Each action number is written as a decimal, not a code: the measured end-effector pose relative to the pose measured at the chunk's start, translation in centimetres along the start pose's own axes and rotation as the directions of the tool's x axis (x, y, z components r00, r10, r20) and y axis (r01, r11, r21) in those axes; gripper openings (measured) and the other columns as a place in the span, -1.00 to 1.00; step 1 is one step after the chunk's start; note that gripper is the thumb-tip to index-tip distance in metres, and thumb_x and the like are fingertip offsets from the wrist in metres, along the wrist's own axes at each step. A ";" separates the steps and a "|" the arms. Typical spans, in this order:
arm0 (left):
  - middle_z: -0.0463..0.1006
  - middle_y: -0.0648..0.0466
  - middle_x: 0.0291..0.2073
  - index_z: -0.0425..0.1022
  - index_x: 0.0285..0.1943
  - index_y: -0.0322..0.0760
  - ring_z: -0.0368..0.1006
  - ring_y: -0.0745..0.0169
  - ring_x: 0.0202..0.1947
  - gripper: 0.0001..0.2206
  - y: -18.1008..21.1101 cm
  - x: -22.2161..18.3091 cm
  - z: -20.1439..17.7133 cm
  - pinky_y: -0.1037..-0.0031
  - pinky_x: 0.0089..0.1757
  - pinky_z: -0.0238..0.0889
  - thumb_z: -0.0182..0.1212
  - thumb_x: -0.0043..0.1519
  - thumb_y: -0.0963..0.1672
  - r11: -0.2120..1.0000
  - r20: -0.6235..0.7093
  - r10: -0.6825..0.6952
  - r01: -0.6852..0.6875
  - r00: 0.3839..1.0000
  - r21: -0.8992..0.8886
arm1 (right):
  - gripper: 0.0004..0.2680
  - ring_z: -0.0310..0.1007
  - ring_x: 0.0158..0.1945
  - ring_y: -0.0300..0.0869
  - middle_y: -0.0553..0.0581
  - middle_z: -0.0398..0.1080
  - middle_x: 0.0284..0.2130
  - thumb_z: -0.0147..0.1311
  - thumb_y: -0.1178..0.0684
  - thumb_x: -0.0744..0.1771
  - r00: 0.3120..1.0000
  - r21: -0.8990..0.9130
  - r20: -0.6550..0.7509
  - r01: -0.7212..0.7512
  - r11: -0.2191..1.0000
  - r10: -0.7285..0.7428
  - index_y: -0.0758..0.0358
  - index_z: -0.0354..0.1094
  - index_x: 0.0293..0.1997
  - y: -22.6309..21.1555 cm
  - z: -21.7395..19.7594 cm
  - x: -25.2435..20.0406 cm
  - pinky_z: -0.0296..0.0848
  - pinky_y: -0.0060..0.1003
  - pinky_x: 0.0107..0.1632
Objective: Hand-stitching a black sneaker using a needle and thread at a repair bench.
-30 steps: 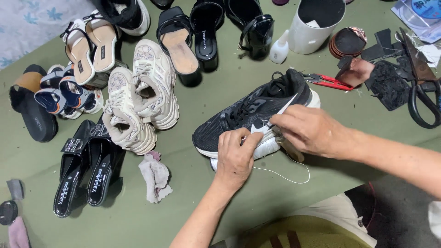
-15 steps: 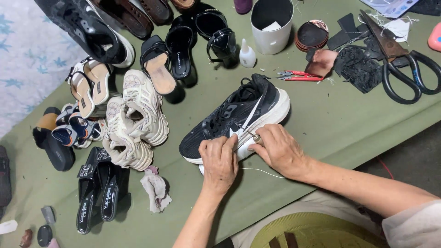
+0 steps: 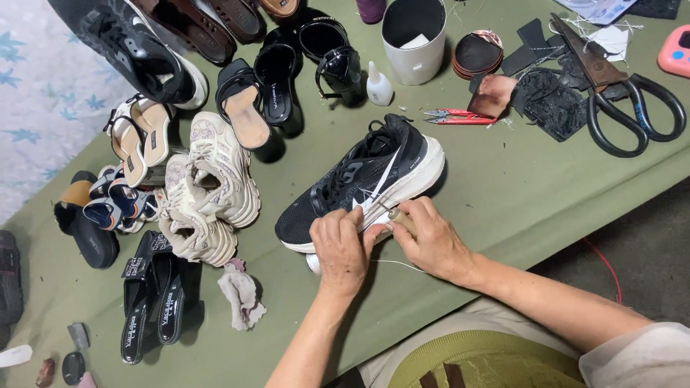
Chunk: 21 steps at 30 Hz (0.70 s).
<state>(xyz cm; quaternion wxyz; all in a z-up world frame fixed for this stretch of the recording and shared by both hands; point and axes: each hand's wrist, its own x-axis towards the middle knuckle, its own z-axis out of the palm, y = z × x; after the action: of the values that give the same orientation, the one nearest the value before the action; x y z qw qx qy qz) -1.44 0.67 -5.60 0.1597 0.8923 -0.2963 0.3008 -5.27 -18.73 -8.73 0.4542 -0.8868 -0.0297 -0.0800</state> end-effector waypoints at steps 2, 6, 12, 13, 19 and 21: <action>0.36 0.07 -0.28 0.47 0.00 -0.31 0.40 0.12 -0.24 -0.56 -0.2 0.2 -0.1 0.24 -0.07 0.24 0.22 0.28 0.12 1.000 0.015 -0.012 0.012 1.000 -0.010 | -0.78 0.57 -0.28 0.18 0.17 0.33 -0.27 0.18 -0.02 0.32 0.999 0.111 0.004 -0.041 0.993 0.041 0.13 0.30 0.01 0.4 0.2 0.3 0.57 -0.01 -0.32; 0.34 0.07 -0.29 0.45 -0.03 -0.30 0.41 0.13 -0.24 -0.58 -0.6 0.1 0.2 0.27 -0.08 0.28 0.28 0.24 0.09 1.000 0.041 -0.011 0.011 0.999 -0.016 | -0.86 0.43 -0.53 -0.27 0.05 0.19 -0.45 0.24 0.12 0.31 0.968 0.613 0.122 -0.247 0.750 0.219 0.26 0.43 -0.10 -0.1 -0.3 0.6 0.55 -0.32 -0.44; 0.36 0.02 -0.29 0.43 -0.04 -0.33 0.44 0.05 -0.25 -0.57 -0.6 0.6 0.2 0.26 -0.13 0.32 0.28 0.22 0.09 1.000 0.117 0.012 -0.012 0.993 -0.005 | -0.90 0.08 -0.93 -0.27 0.13 0.12 -0.86 0.11 0.13 0.35 0.883 0.790 0.347 -0.457 0.410 0.315 0.38 0.35 -0.25 -3.2 -2.5 1.2 0.05 -0.46 -0.85; 0.36 0.02 -0.29 0.43 -0.04 -0.33 0.44 0.05 -0.25 -0.57 -0.7 0.7 0.0 0.26 -0.13 0.32 0.28 0.22 0.09 1.000 0.118 0.011 -0.011 0.993 -0.005 | -0.90 0.08 -0.93 -0.27 0.13 0.12 -0.86 0.11 0.13 0.35 0.882 0.789 0.348 -0.458 0.409 0.316 0.38 0.35 -0.25 -3.5 -2.8 1.3 0.05 -0.46 -0.85; 0.36 -0.01 -0.33 0.40 -0.14 -0.33 0.44 -0.01 -0.31 -0.64 -0.8 2.0 -1.2 0.29 -0.23 0.33 0.29 0.25 0.04 0.994 0.240 0.070 -0.086 0.968 0.060 | -0.88 0.07 -0.92 -0.27 0.20 0.15 -0.88 0.13 0.13 0.34 0.849 0.736 0.395 -0.521 0.433 0.350 0.43 0.36 -0.24 -5.2 -4.0 1.5 0.06 -0.46 -0.82; 0.35 -0.05 -0.33 0.41 -0.10 -0.37 0.43 -0.04 -0.31 -0.67 -0.8 2.2 -2.0 0.27 -0.25 0.33 0.33 0.22 -0.01 0.982 0.226 0.135 -0.161 0.965 0.098 | -0.89 0.08 -0.92 -0.25 0.22 0.16 -0.88 0.10 0.15 0.34 0.819 0.719 0.429 -0.565 0.405 0.380 0.42 0.36 -0.24 -6.3 -4.3 1.4 0.05 -0.45 -0.83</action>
<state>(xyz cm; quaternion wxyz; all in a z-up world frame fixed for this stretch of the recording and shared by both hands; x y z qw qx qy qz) -0.36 1.25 -2.75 0.0513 0.9030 -0.3601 0.2286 -5.18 -18.51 -0.98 0.8108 -0.5430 0.1446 0.1641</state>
